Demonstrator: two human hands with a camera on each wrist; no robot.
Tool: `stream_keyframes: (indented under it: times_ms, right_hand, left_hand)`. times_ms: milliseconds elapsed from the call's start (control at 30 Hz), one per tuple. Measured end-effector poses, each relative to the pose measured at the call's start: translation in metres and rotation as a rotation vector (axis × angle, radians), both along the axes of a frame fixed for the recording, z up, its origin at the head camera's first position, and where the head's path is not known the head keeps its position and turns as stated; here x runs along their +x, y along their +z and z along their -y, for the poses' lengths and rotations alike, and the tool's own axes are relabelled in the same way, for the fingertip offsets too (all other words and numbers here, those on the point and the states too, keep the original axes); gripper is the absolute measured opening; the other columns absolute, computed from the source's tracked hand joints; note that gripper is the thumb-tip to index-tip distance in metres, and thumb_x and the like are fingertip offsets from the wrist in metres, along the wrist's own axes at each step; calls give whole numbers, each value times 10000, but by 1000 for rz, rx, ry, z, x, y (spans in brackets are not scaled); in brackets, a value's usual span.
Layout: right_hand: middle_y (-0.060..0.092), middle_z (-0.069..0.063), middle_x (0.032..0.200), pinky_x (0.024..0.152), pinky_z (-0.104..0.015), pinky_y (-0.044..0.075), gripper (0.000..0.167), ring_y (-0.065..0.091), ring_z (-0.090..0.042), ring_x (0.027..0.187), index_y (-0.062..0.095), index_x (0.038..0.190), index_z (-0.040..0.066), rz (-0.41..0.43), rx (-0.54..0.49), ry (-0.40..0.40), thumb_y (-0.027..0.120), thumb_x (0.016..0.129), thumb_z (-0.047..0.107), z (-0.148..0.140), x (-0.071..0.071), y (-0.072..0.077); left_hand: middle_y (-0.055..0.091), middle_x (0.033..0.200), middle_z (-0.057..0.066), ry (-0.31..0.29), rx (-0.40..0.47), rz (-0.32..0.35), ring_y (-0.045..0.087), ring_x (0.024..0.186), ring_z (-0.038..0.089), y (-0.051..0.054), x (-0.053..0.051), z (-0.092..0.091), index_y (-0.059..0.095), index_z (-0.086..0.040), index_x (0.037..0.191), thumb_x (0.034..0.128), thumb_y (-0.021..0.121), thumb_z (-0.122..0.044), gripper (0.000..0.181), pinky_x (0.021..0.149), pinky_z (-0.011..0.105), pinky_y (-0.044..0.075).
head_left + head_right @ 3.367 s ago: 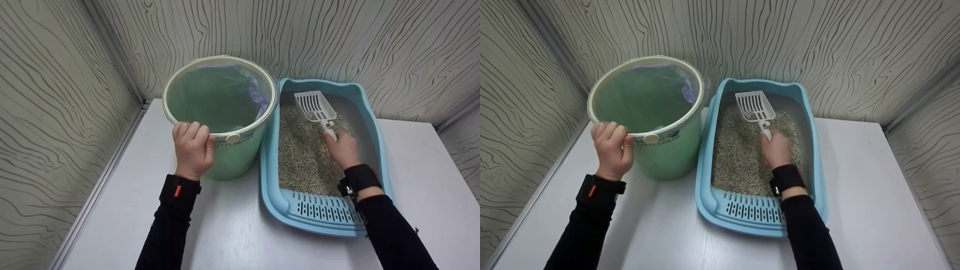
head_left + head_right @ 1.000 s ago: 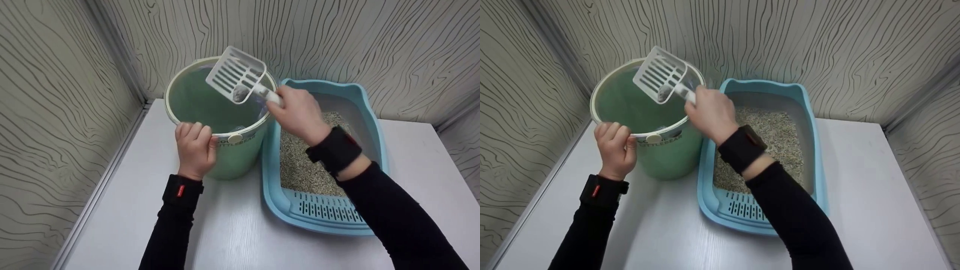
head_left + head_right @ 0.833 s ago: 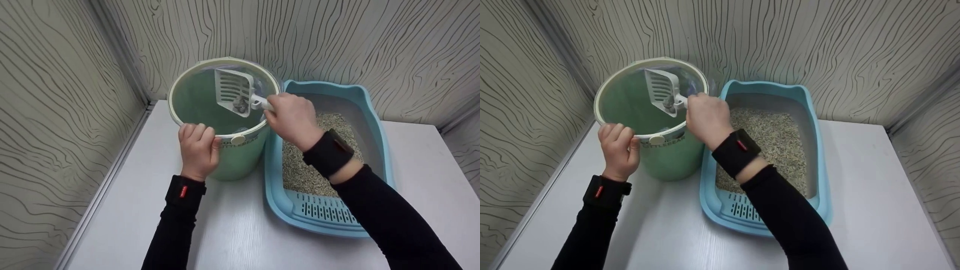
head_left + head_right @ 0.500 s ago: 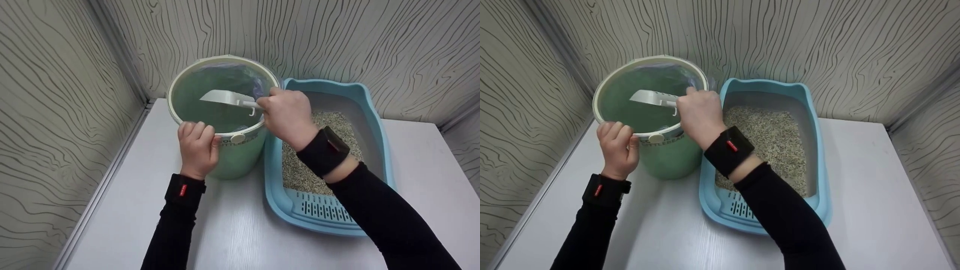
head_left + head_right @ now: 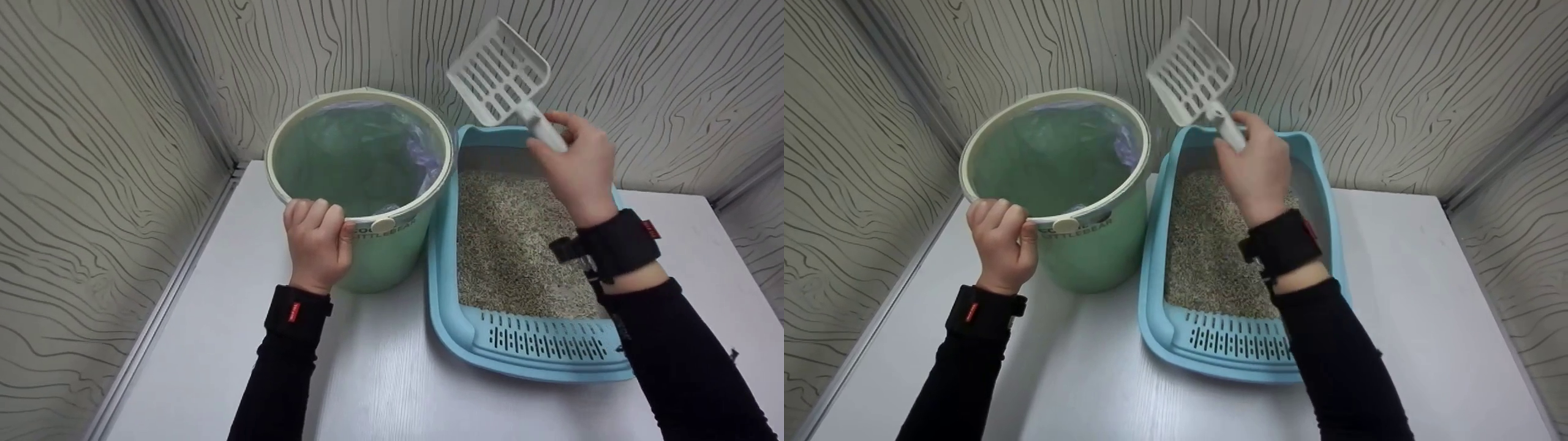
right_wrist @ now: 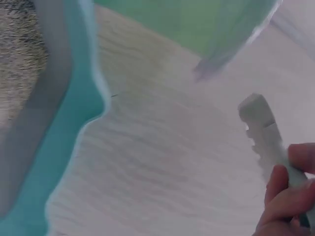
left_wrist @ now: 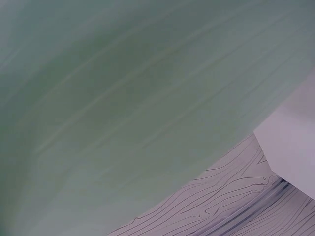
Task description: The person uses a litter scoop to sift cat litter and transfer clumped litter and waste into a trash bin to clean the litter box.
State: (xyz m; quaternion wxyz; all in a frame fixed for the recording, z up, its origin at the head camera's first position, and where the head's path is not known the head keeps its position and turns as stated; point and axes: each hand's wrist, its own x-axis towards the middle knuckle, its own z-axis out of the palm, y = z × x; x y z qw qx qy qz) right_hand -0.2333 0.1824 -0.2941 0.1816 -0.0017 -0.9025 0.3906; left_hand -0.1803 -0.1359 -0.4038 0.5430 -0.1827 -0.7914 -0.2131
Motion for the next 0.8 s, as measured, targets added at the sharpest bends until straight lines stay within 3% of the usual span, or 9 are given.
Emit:
stream_keyframes:
  times_ms: [100, 267, 433, 500, 567, 800]
  right_hand:
    - [606, -90, 948, 585, -186, 420, 471, 490, -51, 661, 577, 1332, 20, 148, 37, -11, 683, 897, 167, -29, -5, -23]
    - [626, -295, 1081, 587, -253, 429, 436, 543, -152, 693, 570, 1252, -122, 384, 212, 105, 622, 912, 146, -62, -3, -69]
    - [663, -156, 739, 548, -301, 376, 277, 494, -142, 564, 677, 953, -101, 571, 325, 212, 588, 914, 159, -79, -2, -92]
    - [610, -46, 608, 522, -301, 348, 244, 435, -125, 508, 649, 759, -18, 611, 335, 225, 587, 906, 166, -81, -3, -95]
    - [541, 9, 546, 511, -299, 324, 272, 390, -115, 481, 575, 656, 55, 622, 344, 222, 581, 903, 169, -80, -6, -98]
    - [319, 58, 528, 494, -293, 286, 250, 293, -115, 479, 422, 616, 132, 630, 312, 146, 520, 846, 119, -68, -23, -108]
  left_hand:
    - [384, 683, 80, -1, 3, -3, 379, 732, 264, 0, 1, 1, 415, -60, 705, 1060, 318, -444, 532, 800, 419, 307]
    - [384, 677, 82, -4, 7, 14, 372, 725, 271, 0, 5, 3, 409, -59, 696, 1056, 306, -459, 548, 808, 419, 311]
    - [387, 677, 81, 2, 6, 22, 372, 724, 270, 1, 6, 4, 411, -62, 696, 1056, 307, -457, 545, 812, 421, 311]
    - [390, 680, 83, 5, 6, 21, 375, 725, 271, 1, 6, 4, 414, -61, 697, 1057, 304, -458, 547, 812, 423, 312]
    - [392, 681, 85, 6, 6, 20, 378, 728, 273, 2, 5, 4, 415, -59, 697, 1057, 301, -459, 550, 812, 425, 312]
    - [389, 678, 83, 4, 4, 16, 381, 730, 271, 1, 6, 3, 416, -61, 697, 1059, 302, -455, 547, 810, 426, 307]
